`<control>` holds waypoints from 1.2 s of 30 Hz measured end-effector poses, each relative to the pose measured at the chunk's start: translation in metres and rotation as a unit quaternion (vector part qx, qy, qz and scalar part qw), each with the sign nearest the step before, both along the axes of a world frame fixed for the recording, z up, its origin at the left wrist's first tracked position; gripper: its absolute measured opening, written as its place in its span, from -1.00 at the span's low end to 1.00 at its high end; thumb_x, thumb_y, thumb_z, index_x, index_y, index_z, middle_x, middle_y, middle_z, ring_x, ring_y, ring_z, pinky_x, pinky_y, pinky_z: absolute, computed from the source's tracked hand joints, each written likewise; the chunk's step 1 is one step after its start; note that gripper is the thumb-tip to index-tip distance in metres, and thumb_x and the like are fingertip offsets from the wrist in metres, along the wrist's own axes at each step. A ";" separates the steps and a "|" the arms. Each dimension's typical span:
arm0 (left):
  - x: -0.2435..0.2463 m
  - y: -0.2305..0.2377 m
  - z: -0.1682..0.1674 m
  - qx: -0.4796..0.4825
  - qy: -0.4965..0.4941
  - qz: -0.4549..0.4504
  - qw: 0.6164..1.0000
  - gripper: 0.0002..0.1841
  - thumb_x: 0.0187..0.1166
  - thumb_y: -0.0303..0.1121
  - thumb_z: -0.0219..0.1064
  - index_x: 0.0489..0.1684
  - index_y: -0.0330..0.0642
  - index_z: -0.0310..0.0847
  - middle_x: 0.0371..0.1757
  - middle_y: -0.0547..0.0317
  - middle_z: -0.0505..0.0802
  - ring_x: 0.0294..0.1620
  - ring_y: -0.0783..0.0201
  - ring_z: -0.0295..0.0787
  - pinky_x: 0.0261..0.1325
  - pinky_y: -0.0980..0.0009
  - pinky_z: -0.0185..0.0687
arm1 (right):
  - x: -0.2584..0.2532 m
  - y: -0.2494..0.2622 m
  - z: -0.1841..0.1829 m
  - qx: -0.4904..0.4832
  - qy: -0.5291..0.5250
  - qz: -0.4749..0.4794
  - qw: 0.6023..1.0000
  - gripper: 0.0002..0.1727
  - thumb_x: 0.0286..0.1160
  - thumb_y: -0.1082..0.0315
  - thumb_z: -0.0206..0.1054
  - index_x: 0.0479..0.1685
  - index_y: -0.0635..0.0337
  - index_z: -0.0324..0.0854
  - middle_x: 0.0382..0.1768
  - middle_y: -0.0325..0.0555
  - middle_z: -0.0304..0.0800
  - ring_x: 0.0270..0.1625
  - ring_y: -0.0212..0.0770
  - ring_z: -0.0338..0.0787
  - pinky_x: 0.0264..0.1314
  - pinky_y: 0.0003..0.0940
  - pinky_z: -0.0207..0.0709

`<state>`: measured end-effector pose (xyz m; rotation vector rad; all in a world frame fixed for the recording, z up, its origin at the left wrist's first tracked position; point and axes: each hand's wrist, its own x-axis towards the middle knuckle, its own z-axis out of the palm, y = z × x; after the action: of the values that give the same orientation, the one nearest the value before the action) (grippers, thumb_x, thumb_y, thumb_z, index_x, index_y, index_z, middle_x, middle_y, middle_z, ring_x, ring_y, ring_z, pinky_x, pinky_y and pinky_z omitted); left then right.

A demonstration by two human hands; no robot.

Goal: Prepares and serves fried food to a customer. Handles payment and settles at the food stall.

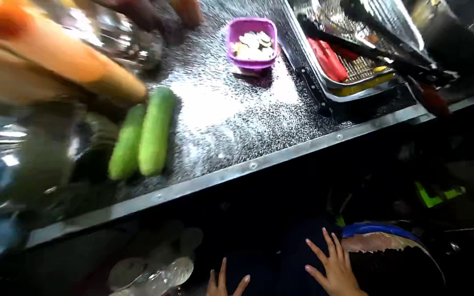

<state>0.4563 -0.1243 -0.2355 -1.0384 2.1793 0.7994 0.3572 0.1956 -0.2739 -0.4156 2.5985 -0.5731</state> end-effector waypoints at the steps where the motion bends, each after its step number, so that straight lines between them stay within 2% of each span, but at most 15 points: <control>1: -0.005 0.001 -0.003 -0.017 0.001 -0.022 1.000 0.11 0.34 0.40 0.39 0.90 -0.02 0.04 0.83 -0.51 0.03 0.79 -0.58 -0.05 0.60 -0.64 -0.22 | -0.016 -0.004 -0.003 -0.002 -0.028 0.012 1.000 -0.19 0.50 -0.54 -0.04 0.71 -0.47 0.43 0.82 0.35 0.08 0.78 0.62 0.06 0.61 0.66 -0.02; 3: -0.020 0.004 -0.006 -0.022 -0.006 -0.078 0.997 0.04 0.46 0.35 0.33 0.88 -0.13 0.06 0.85 -0.42 0.05 0.84 -0.47 -0.09 0.68 -0.56 -0.27 | -0.048 -0.016 -0.005 -0.015 -0.040 0.043 0.998 -0.24 0.62 -0.35 0.07 0.75 -0.21 0.41 0.82 0.28 0.11 0.84 0.48 0.00 0.75 0.55 -0.16; 5: -0.042 0.006 -0.001 0.008 0.017 -0.160 0.987 -0.13 0.59 0.16 0.34 0.79 -0.25 0.23 0.82 -0.36 0.20 0.84 -0.40 -0.04 0.74 -0.46 -0.22 | -0.072 -0.040 0.001 -0.098 0.068 0.089 0.989 -0.42 0.66 0.01 0.26 0.57 0.11 0.59 0.67 0.22 0.44 0.76 0.39 0.28 0.70 0.41 0.15; 7: -0.066 0.013 0.014 0.042 0.108 -0.240 0.964 -0.39 0.66 0.04 0.32 0.59 -0.12 0.55 0.74 -0.13 0.45 0.84 -0.21 0.10 0.79 -0.41 -0.35 | -0.092 -0.068 0.017 -0.224 0.214 0.137 0.941 -0.61 0.62 0.16 0.32 0.30 0.11 0.77 0.48 0.11 0.69 0.63 0.28 0.53 0.60 0.20 0.44; 8: -0.077 0.017 0.022 0.024 0.204 -0.269 0.941 -0.49 0.66 -0.01 0.31 0.46 -0.12 0.68 0.63 -0.10 0.59 0.79 -0.21 0.22 0.77 -0.45 -0.33 | -0.104 -0.083 0.030 -0.282 0.277 0.147 0.907 -0.67 0.62 0.18 0.31 0.19 0.08 0.83 0.40 0.08 0.75 0.58 0.22 0.59 0.58 0.08 0.49; 10: -0.110 0.020 0.042 -0.084 0.430 -0.289 0.851 -0.62 0.62 -0.14 0.31 0.20 -0.19 0.81 0.37 -0.12 0.80 0.60 -0.28 0.52 0.66 -0.52 -0.02 | -0.130 -0.108 0.065 -0.363 0.352 0.131 0.853 -0.73 0.63 0.21 0.31 0.07 0.08 0.86 0.28 0.09 0.81 0.51 0.15 0.64 0.62 -0.05 0.47; 12: -0.157 0.012 0.072 -0.181 0.551 -0.273 0.767 -0.63 0.63 -0.14 0.26 0.11 -0.21 0.82 0.24 -0.14 0.85 0.45 -0.27 0.66 0.57 -0.44 0.22 | -0.158 -0.125 0.101 -0.395 0.359 0.086 0.841 -0.73 0.58 0.23 0.36 0.04 0.13 0.87 0.25 0.12 0.80 0.47 0.14 0.66 0.57 -0.03 0.50; 14: -0.203 -0.003 0.101 -0.227 0.582 -0.247 0.741 -0.59 0.68 -0.11 0.24 0.15 -0.27 0.79 0.21 -0.21 0.84 0.38 -0.27 0.70 0.56 -0.37 0.28 | -0.189 -0.136 0.130 -0.403 0.305 0.046 0.862 -0.66 0.54 0.22 0.40 0.16 0.23 0.80 0.39 0.20 0.68 0.49 0.17 0.61 0.52 0.05 0.50; 17: -0.266 -0.028 0.117 -0.242 0.569 -0.197 0.761 -0.53 0.74 -0.11 0.19 0.34 -0.35 0.65 0.31 -0.34 0.74 0.42 -0.33 0.62 0.61 -0.32 0.22 | -0.244 -0.151 0.164 -0.389 0.218 -0.013 0.895 -0.46 0.55 0.21 0.43 0.49 0.23 0.58 0.55 0.31 0.49 0.56 0.26 0.51 0.48 0.15 0.50; 21: -0.304 -0.030 0.120 -0.271 0.482 -0.118 0.825 -0.38 0.81 0.08 -0.01 0.50 -0.29 0.54 0.44 -0.30 0.68 0.54 -0.25 0.54 0.69 -0.24 0.13 | -0.322 -0.171 0.189 -0.375 0.165 -0.104 0.906 -0.37 0.54 0.29 0.44 0.64 0.17 0.45 0.61 0.36 0.40 0.68 0.35 0.35 0.67 0.28 0.25; 24: -0.304 -0.026 0.116 -0.300 0.494 -0.104 0.809 -0.40 0.78 0.04 0.01 0.42 -0.33 0.60 0.34 -0.31 0.75 0.47 -0.26 0.61 0.68 -0.22 0.14 | -0.369 -0.181 0.189 -0.321 0.159 -0.126 0.925 -0.34 0.58 0.29 0.41 0.70 0.14 0.38 0.62 0.42 0.37 0.69 0.39 0.33 0.68 0.31 0.23; 27: -0.305 -0.024 0.109 -0.316 0.514 -0.085 0.793 -0.40 0.75 0.03 0.03 0.36 -0.35 0.64 0.22 -0.31 0.81 0.37 -0.29 0.68 0.65 -0.23 0.19 | -0.402 -0.189 0.181 -0.277 0.179 -0.104 0.938 -0.40 0.60 0.26 0.39 0.62 0.23 0.45 0.52 0.40 0.52 0.63 0.38 0.43 0.67 0.31 0.24; 30: -0.305 -0.023 0.107 -0.329 0.515 -0.079 0.788 -0.40 0.73 0.03 0.02 0.33 -0.36 0.67 0.16 -0.29 0.84 0.31 -0.28 0.73 0.62 -0.25 0.21 | -0.412 -0.197 0.184 -0.245 0.193 -0.091 0.946 -0.57 0.59 0.36 0.37 0.39 0.36 0.61 0.36 0.39 0.67 0.51 0.35 0.58 0.61 0.32 0.29; 33: -0.304 -0.022 0.104 -0.341 0.516 -0.076 0.782 -0.39 0.72 0.03 0.00 0.29 -0.37 0.70 0.11 -0.26 0.86 0.27 -0.25 0.76 0.62 -0.22 0.22 | -0.415 -0.200 0.182 -0.261 0.223 -0.109 0.933 -0.66 0.56 0.44 0.35 0.26 0.40 0.68 0.23 0.38 0.75 0.37 0.32 0.70 0.50 0.27 0.43; 36: -0.304 -0.022 0.105 -0.348 0.523 -0.077 0.774 -0.38 0.72 0.04 -0.01 0.24 -0.38 0.72 0.09 -0.24 0.87 0.26 -0.25 0.77 0.59 -0.24 0.25 | -0.415 -0.203 0.180 -0.294 0.242 -0.120 0.917 -0.68 0.55 0.46 0.35 0.23 0.38 0.70 0.20 0.35 0.78 0.34 0.29 0.73 0.46 0.27 0.46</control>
<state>0.1519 -0.1464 -0.1308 -0.7336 3.6706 0.5113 -0.0580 -0.0076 -0.0943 -0.4694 2.9201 -1.5276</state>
